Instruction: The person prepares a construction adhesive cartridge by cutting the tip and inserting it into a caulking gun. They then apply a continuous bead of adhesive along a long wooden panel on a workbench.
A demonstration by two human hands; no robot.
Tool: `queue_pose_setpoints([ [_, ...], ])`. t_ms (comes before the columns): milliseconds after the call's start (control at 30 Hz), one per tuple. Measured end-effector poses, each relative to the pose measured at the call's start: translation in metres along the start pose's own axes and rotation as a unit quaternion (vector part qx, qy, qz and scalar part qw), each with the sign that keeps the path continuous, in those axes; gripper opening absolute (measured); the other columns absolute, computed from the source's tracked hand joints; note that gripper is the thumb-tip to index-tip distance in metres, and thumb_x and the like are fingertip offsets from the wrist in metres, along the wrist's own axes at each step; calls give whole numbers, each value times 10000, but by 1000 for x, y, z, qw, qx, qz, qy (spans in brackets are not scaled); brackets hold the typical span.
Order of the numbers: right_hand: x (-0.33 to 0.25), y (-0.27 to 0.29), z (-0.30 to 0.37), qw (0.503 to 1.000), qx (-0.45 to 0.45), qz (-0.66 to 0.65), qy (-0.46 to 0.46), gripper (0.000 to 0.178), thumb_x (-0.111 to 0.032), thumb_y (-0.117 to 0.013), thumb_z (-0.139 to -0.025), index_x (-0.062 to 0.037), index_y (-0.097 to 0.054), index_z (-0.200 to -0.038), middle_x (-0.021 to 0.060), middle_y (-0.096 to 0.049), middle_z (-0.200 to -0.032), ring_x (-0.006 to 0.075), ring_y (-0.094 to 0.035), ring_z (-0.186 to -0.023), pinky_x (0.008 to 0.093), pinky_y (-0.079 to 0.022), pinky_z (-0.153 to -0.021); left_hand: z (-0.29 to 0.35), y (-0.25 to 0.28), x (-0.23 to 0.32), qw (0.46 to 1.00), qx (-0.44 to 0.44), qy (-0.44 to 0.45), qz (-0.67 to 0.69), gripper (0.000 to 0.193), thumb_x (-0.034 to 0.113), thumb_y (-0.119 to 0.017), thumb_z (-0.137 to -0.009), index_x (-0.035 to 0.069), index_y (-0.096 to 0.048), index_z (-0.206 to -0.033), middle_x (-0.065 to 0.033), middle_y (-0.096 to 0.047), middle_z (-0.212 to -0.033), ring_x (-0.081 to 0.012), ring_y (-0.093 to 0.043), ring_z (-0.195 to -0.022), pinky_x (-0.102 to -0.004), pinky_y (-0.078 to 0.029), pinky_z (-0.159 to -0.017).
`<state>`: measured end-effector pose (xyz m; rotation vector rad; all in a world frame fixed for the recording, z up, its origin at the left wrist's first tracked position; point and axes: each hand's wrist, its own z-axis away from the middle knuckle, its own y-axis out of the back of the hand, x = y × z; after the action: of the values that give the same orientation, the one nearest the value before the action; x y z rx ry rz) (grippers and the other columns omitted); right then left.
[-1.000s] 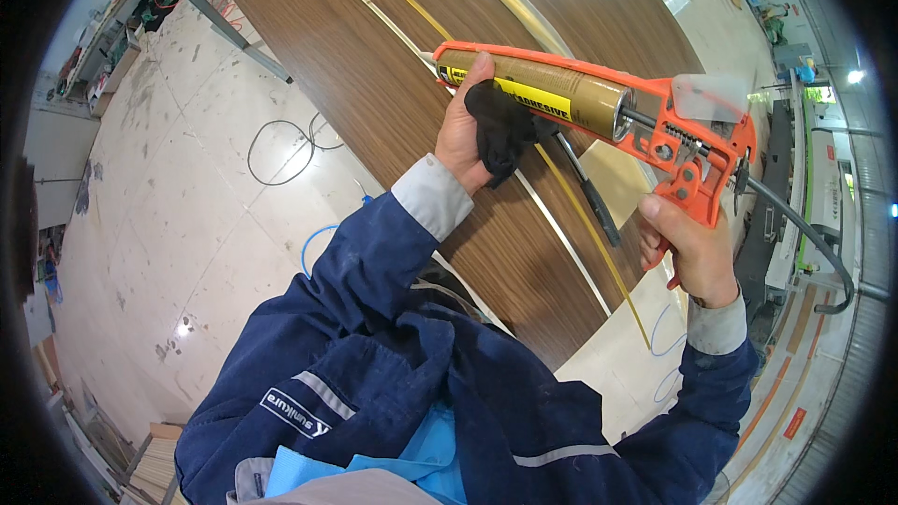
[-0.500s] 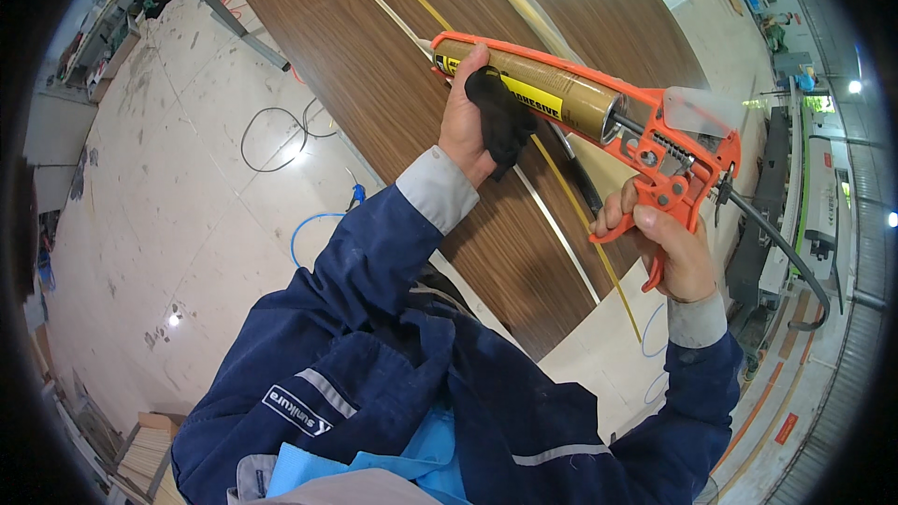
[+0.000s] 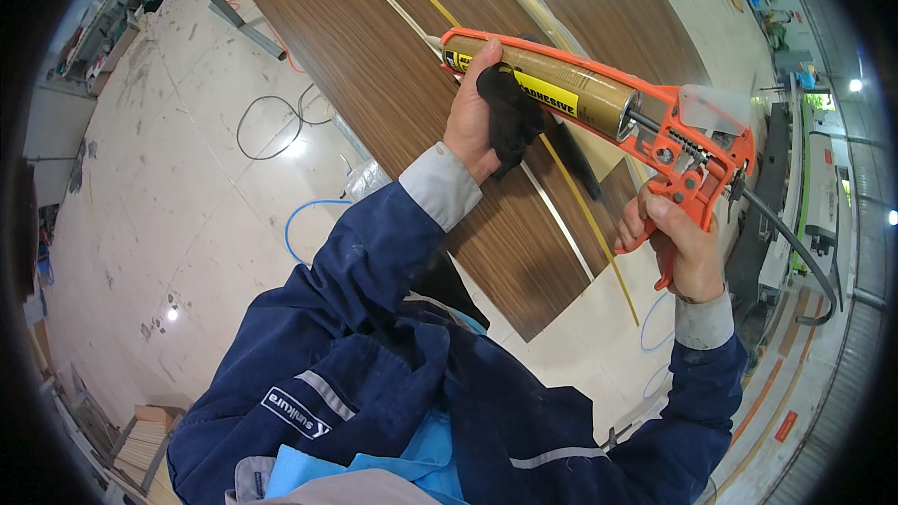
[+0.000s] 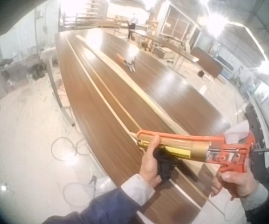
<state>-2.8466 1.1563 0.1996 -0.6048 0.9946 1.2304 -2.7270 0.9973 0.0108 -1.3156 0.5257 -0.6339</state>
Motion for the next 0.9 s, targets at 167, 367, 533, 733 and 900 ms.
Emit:
queue_pose_setpoints([
  [167, 4, 10, 17, 1000, 19, 23, 2, 267, -283, -612, -953, -34, -522, -918, 82, -515, -717, 197, -550, -646, 360, -517, -634, 15, -7, -16, 999, -1, 3, 41, 415, 424, -684, -956, 47, -619, -1119, -98, -688, -970, -205, -689, -860, -362, -583, -766],
  [367, 6, 22, 43, 999, 40, 32, -5, 254, -262, -618, -952, -21, -538, -956, 94, -531, -712, 208, -560, -631, 367, -515, -615, 33, -9, -33, 998, -32, 36, 38, 454, 434, -682, -956, 42, -603, -1170, -101, -687, -1014, -208, -689, -905, -367, -580, -805],
  [533, 11, 31, 62, 998, 56, 34, -18, 250, -256, -608, -957, -16, -538, -958, 96, -532, -702, 209, -560, -630, 371, -513, -611, 44, -9, -51, 998, -6, 56, 32, 489, 454, -673, -959, 34, -594, -1196, -109, -691, -1032, -204, -694, -912, -363, -589, -778],
  [733, 22, 48, 85, 998, 56, 34, -24, 242, -247, -591, -961, -12, -534, -952, 99, -533, -702, 212, -560, -629, 378, -514, -614, 60, -16, -78, 998, 12, 52, 25, 503, 476, -671, -952, 39, -596, -1189, -104, -692, -1013, -200, -694, -857, -348, -587, -732],
  [900, 30, 69, 109, 997, 59, 34, -37, 250, -251, -590, -961, -7, -538, -974, 102, -532, -706, 220, -559, -631, 381, -519, -615, 74, -14, -106, 998, 26, 54, 14, 489, 473, -658, -960, 38, -611, -1178, -103, -698, -997, -192, -691, -827, -326, -583, -692],
])
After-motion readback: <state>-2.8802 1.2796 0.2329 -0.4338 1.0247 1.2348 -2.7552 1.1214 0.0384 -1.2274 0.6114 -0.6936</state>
